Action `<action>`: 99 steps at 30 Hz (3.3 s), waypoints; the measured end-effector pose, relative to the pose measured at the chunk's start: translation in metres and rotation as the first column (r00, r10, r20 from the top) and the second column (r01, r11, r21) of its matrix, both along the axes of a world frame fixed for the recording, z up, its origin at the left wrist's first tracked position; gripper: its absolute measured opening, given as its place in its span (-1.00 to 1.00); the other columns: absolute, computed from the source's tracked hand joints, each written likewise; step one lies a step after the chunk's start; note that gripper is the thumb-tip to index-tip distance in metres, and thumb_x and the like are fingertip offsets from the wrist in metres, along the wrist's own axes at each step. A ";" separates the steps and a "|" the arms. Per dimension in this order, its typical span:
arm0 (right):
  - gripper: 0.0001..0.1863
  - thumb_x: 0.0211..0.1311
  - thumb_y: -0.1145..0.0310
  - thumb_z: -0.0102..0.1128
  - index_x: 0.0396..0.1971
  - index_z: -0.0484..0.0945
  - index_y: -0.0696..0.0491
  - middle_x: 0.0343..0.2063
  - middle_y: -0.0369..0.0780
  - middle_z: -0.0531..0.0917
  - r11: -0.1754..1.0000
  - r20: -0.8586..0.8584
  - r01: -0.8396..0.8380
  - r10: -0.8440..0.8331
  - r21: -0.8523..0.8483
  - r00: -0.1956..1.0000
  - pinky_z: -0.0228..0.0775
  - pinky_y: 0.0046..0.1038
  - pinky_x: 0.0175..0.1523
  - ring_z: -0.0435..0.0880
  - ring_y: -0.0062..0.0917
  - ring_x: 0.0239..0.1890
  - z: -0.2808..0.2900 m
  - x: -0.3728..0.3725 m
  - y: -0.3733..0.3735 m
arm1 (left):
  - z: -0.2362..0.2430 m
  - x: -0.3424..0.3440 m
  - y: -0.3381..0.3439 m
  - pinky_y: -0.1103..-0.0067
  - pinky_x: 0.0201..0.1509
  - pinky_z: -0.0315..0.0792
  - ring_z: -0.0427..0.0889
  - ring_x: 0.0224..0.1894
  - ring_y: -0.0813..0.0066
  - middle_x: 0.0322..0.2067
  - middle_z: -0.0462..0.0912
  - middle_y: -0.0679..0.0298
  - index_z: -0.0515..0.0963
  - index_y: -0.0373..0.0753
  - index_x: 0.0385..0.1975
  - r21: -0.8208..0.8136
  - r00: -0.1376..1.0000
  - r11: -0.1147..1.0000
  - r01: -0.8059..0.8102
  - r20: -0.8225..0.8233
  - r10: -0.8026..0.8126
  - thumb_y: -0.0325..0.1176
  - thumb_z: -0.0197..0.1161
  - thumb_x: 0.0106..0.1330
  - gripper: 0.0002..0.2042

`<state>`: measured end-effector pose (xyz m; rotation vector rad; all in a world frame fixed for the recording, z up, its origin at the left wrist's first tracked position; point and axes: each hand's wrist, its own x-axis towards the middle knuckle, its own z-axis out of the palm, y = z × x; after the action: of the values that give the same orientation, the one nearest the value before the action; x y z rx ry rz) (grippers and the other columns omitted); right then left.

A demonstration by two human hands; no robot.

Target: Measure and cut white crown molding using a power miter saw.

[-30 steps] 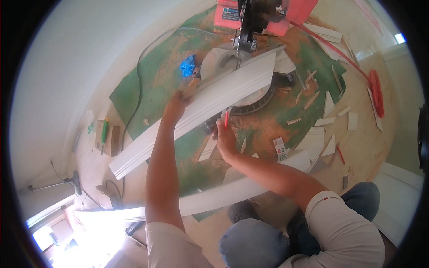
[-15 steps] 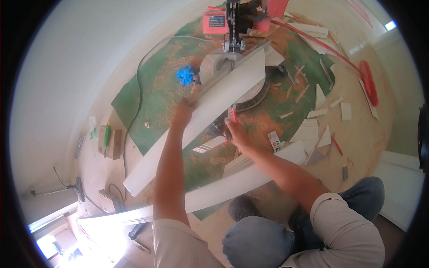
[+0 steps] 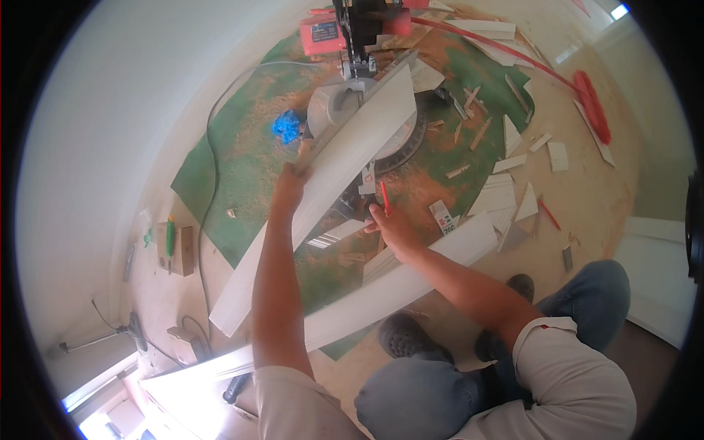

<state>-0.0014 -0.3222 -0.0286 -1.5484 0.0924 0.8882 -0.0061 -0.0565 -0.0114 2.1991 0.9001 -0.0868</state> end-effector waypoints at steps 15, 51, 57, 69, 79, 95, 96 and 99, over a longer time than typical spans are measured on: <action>-0.59 0.37 0.15 0.18 -0.10 0.45 0.24 -0.32 -0.16 0.59 0.980 0.024 0.200 -0.200 -0.001 0.979 0.55 -0.49 -0.25 0.64 -0.52 -0.43 0.005 -0.022 0.033 | -0.001 0.000 0.005 0.13 0.01 0.41 0.59 -0.02 -0.21 -0.13 0.62 -0.22 0.43 -0.35 -0.03 0.038 0.999 0.999 -0.004 -0.052 0.006 0.06 0.21 0.29 -0.47; -0.53 0.45 -0.16 -0.10 -0.31 0.48 -0.03 -0.64 -0.42 0.34 0.640 -0.839 0.741 -0.277 0.202 0.468 -0.17 -0.68 -0.70 0.14 -0.78 -0.71 -0.002 -0.022 0.038 | 0.000 0.002 -0.001 0.32 0.07 0.38 0.58 -0.04 0.11 -0.10 0.61 -0.06 0.43 -0.35 0.03 -0.074 0.998 0.995 -0.063 -0.014 0.062 -0.02 0.28 0.30 -0.48; -0.72 0.38 0.07 0.07 -0.41 0.43 -0.05 -0.66 -0.44 0.31 0.824 -0.657 0.561 -0.377 0.084 0.653 -0.12 -0.67 -0.71 0.18 -0.78 -0.73 -0.011 0.003 -0.004 | -0.007 0.005 0.001 0.29 0.07 0.38 0.58 -0.04 0.07 -0.11 0.61 -0.11 0.42 -0.40 0.02 -0.135 0.999 0.991 -0.022 0.023 0.026 0.00 0.28 0.30 -0.45; -0.44 0.29 -0.05 -0.14 -0.07 0.63 0.09 -0.26 0.15 0.67 0.922 0.952 0.363 0.016 -0.132 0.305 0.47 -0.13 -0.02 0.69 -0.11 -0.14 0.289 0.303 0.024 | -0.007 -0.003 0.011 0.16 -0.03 0.43 0.62 -0.09 -0.19 -0.19 0.62 -0.24 0.44 -0.39 -0.03 0.042 1.000 0.999 0.021 0.012 -0.021 0.00 0.24 0.30 -0.48; -0.62 0.15 0.24 0.05 -0.30 0.64 0.27 -0.41 0.11 0.66 0.735 0.717 0.119 0.592 -0.667 0.368 0.52 -0.12 -0.28 0.68 -0.15 -0.44 0.336 0.432 0.139 | -0.011 0.011 0.005 0.18 -0.14 0.45 0.65 -0.17 -0.16 -0.25 0.64 -0.22 0.41 -0.41 -0.09 -0.004 0.997 0.997 0.083 0.010 -0.083 -0.02 0.23 0.32 -0.51; -0.60 0.24 0.28 0.14 -0.06 0.33 0.24 -0.33 0.03 0.63 0.989 0.837 0.067 0.073 -0.130 0.542 0.60 -0.24 -0.19 0.72 -0.16 -0.31 0.312 0.194 0.024 | -0.016 0.001 0.008 0.24 -0.04 0.43 0.63 -0.10 -0.04 -0.16 0.62 -0.16 0.42 -0.41 -0.02 -0.022 0.997 0.996 0.081 -0.009 -0.081 -0.01 0.25 0.32 -0.48; -0.61 0.27 0.28 0.13 -0.07 0.32 0.23 -0.33 0.02 0.63 0.980 0.864 0.112 0.091 -0.167 0.495 0.61 -0.25 -0.21 0.72 -0.18 -0.32 0.306 0.189 0.023 | -0.016 0.007 0.007 0.28 0.04 0.42 0.60 -0.04 0.04 -0.08 0.61 -0.13 0.42 -0.40 0.06 -0.036 0.997 0.998 0.059 -0.041 -0.060 0.00 0.26 0.32 -0.44; -0.60 0.29 0.25 0.14 -0.04 0.29 0.20 -0.32 0.04 0.63 0.983 0.842 0.105 0.073 -0.152 0.534 0.58 -0.18 -0.16 0.71 -0.12 -0.28 0.297 0.169 0.017 | -0.011 0.007 0.017 0.29 0.07 0.42 0.61 0.00 0.02 -0.06 0.61 -0.14 0.41 -0.41 0.11 -0.032 0.991 0.995 0.090 -0.095 -0.093 0.01 0.28 0.31 -0.40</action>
<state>0.1680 -0.3047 0.2684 -2.0074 -0.5432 0.0052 0.0013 -0.0399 -0.0229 2.2255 0.8447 -0.2500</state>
